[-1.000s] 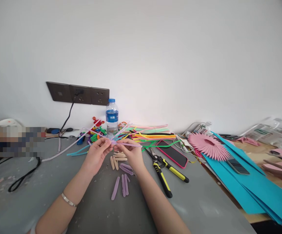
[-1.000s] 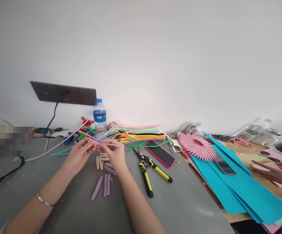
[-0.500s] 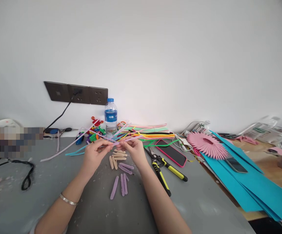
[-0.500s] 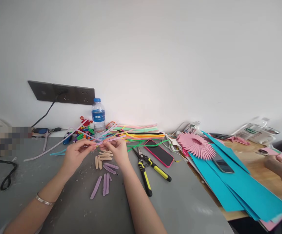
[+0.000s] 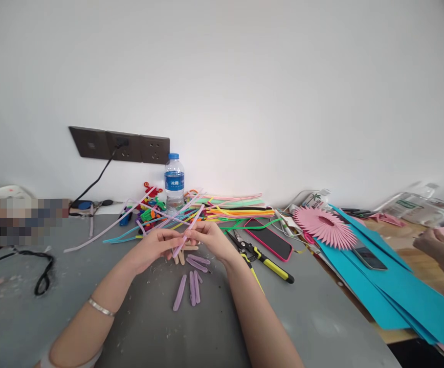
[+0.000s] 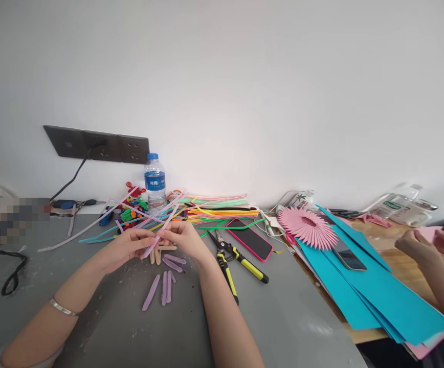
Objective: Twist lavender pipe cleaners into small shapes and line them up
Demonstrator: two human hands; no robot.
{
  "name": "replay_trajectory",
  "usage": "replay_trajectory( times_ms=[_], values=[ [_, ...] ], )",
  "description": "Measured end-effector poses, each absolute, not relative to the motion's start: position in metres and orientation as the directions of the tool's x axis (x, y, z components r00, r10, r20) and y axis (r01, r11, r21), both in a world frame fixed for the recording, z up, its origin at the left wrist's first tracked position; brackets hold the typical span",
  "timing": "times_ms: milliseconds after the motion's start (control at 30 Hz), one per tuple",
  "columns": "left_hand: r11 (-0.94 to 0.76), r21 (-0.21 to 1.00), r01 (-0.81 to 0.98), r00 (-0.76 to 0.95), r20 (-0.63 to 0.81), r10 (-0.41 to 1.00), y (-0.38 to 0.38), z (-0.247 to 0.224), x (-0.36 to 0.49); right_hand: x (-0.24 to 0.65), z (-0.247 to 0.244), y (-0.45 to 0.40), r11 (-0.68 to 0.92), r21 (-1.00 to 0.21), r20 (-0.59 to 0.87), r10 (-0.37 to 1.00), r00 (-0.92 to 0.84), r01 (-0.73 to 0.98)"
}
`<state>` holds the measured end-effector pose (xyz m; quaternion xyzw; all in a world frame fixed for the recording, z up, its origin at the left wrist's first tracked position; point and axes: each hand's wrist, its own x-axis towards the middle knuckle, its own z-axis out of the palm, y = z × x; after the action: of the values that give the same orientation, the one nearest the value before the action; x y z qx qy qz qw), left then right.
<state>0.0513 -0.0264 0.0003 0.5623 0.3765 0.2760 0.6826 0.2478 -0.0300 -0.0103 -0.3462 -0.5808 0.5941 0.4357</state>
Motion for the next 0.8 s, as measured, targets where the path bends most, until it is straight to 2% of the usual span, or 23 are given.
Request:
replay_trajectory(
  times_ms=[133, 300, 600, 800],
  values=[
    [0.331, 0.941, 0.069, 0.616, -0.301, 0.728, -0.028, -0.001, 0.054, 0.247, -0.010, -0.032, 0.012, -0.993, 0.069, 0.867, -0.494, -0.118],
    [0.423, 0.906, -0.018, 0.591, -0.332, 0.736, -0.029, -0.003, 0.059, 0.247, -0.010, -0.032, 0.004, -0.986, 0.091, 0.855, -0.510, -0.168],
    [0.448, 0.879, -0.162, 0.565, -0.290, 0.773, -0.030, -0.003, 0.064, 0.240, -0.010, -0.031, 0.071, -0.969, 0.164, 0.901, -0.401, -0.237],
    [0.453, 0.865, -0.215, 0.559, -0.271, 0.783, -0.028, -0.005, 0.062, 0.236, -0.009, -0.030, 0.214, -0.954, 0.257, 0.944, -0.207, -0.209]
  ],
)
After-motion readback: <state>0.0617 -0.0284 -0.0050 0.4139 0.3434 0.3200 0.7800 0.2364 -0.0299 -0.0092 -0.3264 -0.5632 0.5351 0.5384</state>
